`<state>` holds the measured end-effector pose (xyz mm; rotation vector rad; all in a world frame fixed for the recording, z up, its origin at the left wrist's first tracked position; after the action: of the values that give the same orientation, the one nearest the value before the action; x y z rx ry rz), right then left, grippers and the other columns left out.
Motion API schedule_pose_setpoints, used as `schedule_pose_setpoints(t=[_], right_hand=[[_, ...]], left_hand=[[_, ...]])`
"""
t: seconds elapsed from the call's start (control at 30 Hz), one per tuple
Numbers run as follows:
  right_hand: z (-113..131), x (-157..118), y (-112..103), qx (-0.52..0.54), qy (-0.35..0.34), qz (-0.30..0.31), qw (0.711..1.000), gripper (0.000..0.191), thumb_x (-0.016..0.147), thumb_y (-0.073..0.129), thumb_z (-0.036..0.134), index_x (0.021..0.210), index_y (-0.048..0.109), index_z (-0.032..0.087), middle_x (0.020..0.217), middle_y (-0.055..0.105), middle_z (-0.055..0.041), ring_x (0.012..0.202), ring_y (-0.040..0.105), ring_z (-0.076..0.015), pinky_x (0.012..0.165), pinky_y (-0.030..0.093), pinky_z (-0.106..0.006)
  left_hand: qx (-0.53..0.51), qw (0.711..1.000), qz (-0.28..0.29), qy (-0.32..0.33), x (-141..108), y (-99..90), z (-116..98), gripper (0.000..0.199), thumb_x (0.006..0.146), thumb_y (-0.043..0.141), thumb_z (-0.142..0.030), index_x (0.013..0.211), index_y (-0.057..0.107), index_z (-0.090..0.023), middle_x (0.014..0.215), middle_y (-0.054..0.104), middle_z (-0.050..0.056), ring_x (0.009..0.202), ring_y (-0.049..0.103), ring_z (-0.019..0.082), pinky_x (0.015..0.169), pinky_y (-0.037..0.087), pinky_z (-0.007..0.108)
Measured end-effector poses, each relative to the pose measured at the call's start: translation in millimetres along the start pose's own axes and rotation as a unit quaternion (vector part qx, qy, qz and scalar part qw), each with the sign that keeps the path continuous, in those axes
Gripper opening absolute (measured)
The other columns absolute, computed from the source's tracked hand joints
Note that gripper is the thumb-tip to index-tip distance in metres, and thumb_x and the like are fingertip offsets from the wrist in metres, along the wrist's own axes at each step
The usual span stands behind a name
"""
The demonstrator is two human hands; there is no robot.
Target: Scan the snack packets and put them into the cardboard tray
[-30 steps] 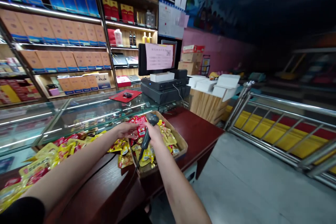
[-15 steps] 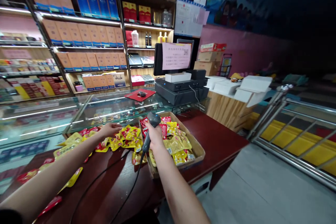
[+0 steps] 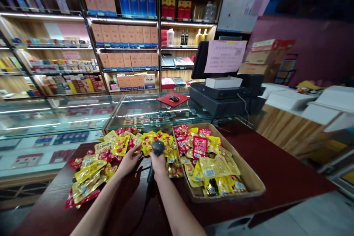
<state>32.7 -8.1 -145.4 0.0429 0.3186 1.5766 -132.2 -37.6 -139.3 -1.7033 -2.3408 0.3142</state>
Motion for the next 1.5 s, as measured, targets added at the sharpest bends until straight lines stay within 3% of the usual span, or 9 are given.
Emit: schedule_pose_setpoints(t=[0.13,0.23,0.4,0.6,0.77,0.9,1.13,1.37,1.5], right_hand=[[-1.9,5.3,2.9,0.014,0.034,-0.045,0.998,0.032,0.058,0.072,0.033,0.084,0.065,0.016,0.075,0.070,-0.0034,0.074,0.066,-0.0213,0.063,0.050,-0.028],[-0.3,5.7,8.6,0.058,0.052,-0.037,0.996,0.035,0.056,0.073,0.032,0.085,0.065,0.016,0.072,0.069,-0.0024,0.073,0.066,-0.0212,0.064,0.051,-0.029],[9.2,-8.2,19.5,0.095,0.052,0.030,0.994,0.033,0.056,0.075,0.030,0.085,0.066,0.017,0.078,0.071,-0.0028,0.077,0.068,-0.0207,0.069,0.052,-0.030],[23.2,-28.4,29.9,0.082,0.053,0.124,0.987,0.031,0.057,0.076,0.030,0.083,0.067,0.016,0.090,0.073,-0.0063,0.088,0.069,-0.0233,0.074,0.053,-0.032],[27.3,-16.2,8.7,0.087,0.014,0.020,0.996,0.033,0.055,0.079,0.031,0.080,0.066,0.015,0.083,0.071,-0.0039,0.077,0.069,-0.0199,0.073,0.054,-0.031],[28.4,-7.3,2.5,0.060,-0.002,0.000,0.998,0.036,0.054,0.080,0.035,0.081,0.066,0.015,0.079,0.070,-0.0036,0.074,0.067,-0.0192,0.066,0.053,-0.030],[28.7,-4.7,24.1,-0.008,-0.015,0.046,0.999,0.032,0.056,0.076,0.034,0.078,0.068,0.013,0.073,0.070,-0.0051,0.066,0.065,-0.0182,0.062,0.051,-0.029],[43.8,5.1,23.3,-0.084,-0.078,0.032,0.993,0.024,0.055,0.070,0.029,0.073,0.066,0.013,0.072,0.070,-0.0042,0.070,0.064,-0.0187,0.069,0.049,-0.029],[51.2,9.4,22.4,-0.094,-0.089,0.040,0.991,0.024,0.056,0.069,0.029,0.075,0.067,0.014,0.072,0.071,-0.0046,0.069,0.064,-0.0191,0.068,0.050,-0.030]], left_hand=[[0.065,0.993,0.009,0.102,-4.1,9.5,-16.3,0.062,0.071,0.063,-0.009,0.130,0.054,-0.027,0.138,0.051,0.007,0.127,0.048,0.022,0.107,0.035,0.035],[0.127,0.985,0.016,0.119,-5.8,16.2,-22.2,0.060,0.070,0.065,-0.012,0.128,0.056,-0.024,0.136,0.053,0.010,0.132,0.041,0.025,0.113,0.025,0.037],[0.163,0.984,-0.017,0.068,-9.2,16.8,-17.2,0.056,0.069,0.071,-0.024,0.123,0.057,-0.024,0.122,0.061,0.013,0.119,0.052,0.028,0.103,0.036,0.038],[0.052,0.997,-0.046,-0.041,-18.6,3.4,-0.2,0.023,0.067,0.074,-0.030,0.085,0.065,-0.021,0.086,0.069,0.008,0.092,0.064,0.028,0.082,0.047,0.034],[-0.228,0.963,-0.004,-0.144,-32.5,-5.2,10.8,0.043,0.064,0.080,-0.035,0.099,0.064,-0.016,0.090,0.070,0.007,0.076,0.066,0.019,0.067,0.053,0.028],[-0.309,0.936,0.016,-0.168,-39.4,-10.0,6.8,0.044,0.061,0.084,-0.030,0.097,0.063,-0.016,0.092,0.070,0.006,0.072,0.066,0.015,0.063,0.055,0.025],[-0.349,0.920,0.053,-0.171,-37.2,0.2,-5.2,0.048,0.056,0.087,-0.026,0.096,0.062,-0.017,0.098,0.070,0.008,0.080,0.069,0.019,0.068,0.057,0.029],[-0.230,0.953,0.106,-0.168,-22.5,-3.2,-12.3,0.050,0.056,0.086,-0.038,0.095,0.067,-0.014,0.094,0.072,0.008,0.078,0.069,0.019,0.064,0.055,0.026],[-0.212,0.949,0.165,-0.163,-7.2,-8.1,-18.1,0.048,0.055,0.086,-0.039,0.092,0.070,-0.014,0.094,0.073,0.008,0.083,0.068,0.020,0.071,0.055,0.028]])
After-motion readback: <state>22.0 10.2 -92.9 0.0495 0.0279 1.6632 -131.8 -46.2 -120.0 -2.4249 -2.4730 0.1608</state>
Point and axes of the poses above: each hand's wrist, its own x-axis towards the middle knuckle, its own y-axis out of the palm, z = x × y, the point moved 6 cm from there along x, towards the middle knuckle
